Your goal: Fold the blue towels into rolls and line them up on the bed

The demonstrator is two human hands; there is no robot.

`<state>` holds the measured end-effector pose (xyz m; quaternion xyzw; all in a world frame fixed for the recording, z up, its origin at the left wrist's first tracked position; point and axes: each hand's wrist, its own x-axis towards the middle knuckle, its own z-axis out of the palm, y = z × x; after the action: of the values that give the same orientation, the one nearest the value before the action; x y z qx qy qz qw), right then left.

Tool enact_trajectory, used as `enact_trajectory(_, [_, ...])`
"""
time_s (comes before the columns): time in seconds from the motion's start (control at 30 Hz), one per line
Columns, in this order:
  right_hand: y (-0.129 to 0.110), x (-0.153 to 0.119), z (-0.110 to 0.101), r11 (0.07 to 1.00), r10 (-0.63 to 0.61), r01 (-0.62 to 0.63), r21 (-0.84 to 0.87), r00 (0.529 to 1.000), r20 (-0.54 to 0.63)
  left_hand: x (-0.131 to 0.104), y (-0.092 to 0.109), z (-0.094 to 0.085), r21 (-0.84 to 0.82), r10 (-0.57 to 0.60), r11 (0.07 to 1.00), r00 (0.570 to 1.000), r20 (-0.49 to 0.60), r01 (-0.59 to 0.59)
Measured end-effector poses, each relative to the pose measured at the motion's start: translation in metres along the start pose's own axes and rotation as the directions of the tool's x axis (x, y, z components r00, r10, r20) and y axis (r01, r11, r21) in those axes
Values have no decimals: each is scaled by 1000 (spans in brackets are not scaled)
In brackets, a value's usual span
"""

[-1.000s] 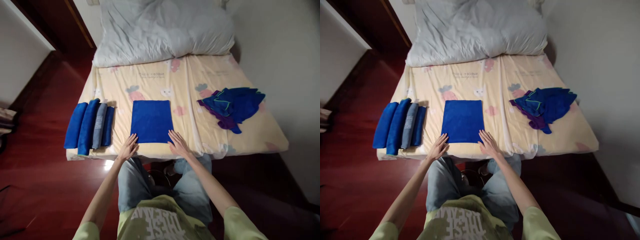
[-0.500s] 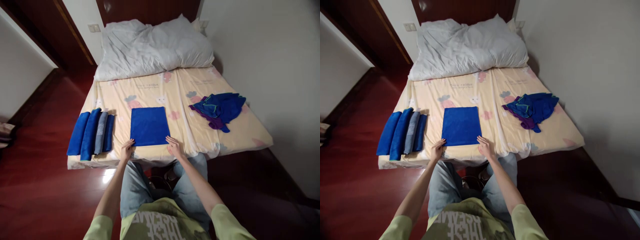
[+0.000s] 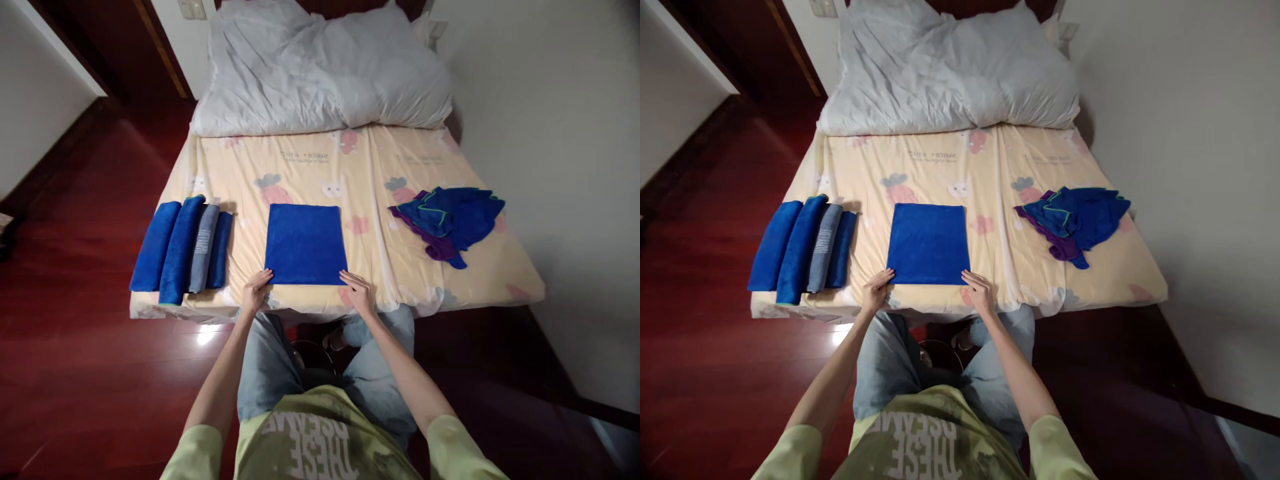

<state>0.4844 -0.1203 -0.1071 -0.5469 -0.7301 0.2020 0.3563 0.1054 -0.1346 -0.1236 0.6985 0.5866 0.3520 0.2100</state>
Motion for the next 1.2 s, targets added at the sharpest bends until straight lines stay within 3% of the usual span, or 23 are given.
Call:
enact_trajectory(0.1, [5,-5,1,999,-21,22,30,1000,-19,-2,-1,0,20,7,1000,1000,15,-8])
enact_trajectory(0.23, [3,-6,5,998,39,-35,54,996,-76,-3,0,1,17,1,1000,1000,11,-1])
enact_trajectory(0.47, [-2,-4,1,985,119,-113,128,992,-43,0,6,-3,-5,-54,999,998,-11,54])
enact_trajectory(0.7, [6,1,4,908,243,-197,371,966,-82,9,15,-12,-108,-131,986,990,-51,125])
enact_trajectory(0.87, [16,17,12,865,360,-271,422,921,-146,23,17,-8,-161,-251,961,950,-185,223])
enact_trajectory(1.03, [18,32,19,877,406,-309,368,886,-224,37,16,2,-143,-223,972,917,-329,185])
enact_trajectory(1.2, [10,37,22,875,431,-349,335,876,-215,40,14,2,-113,-269,963,882,-386,245])
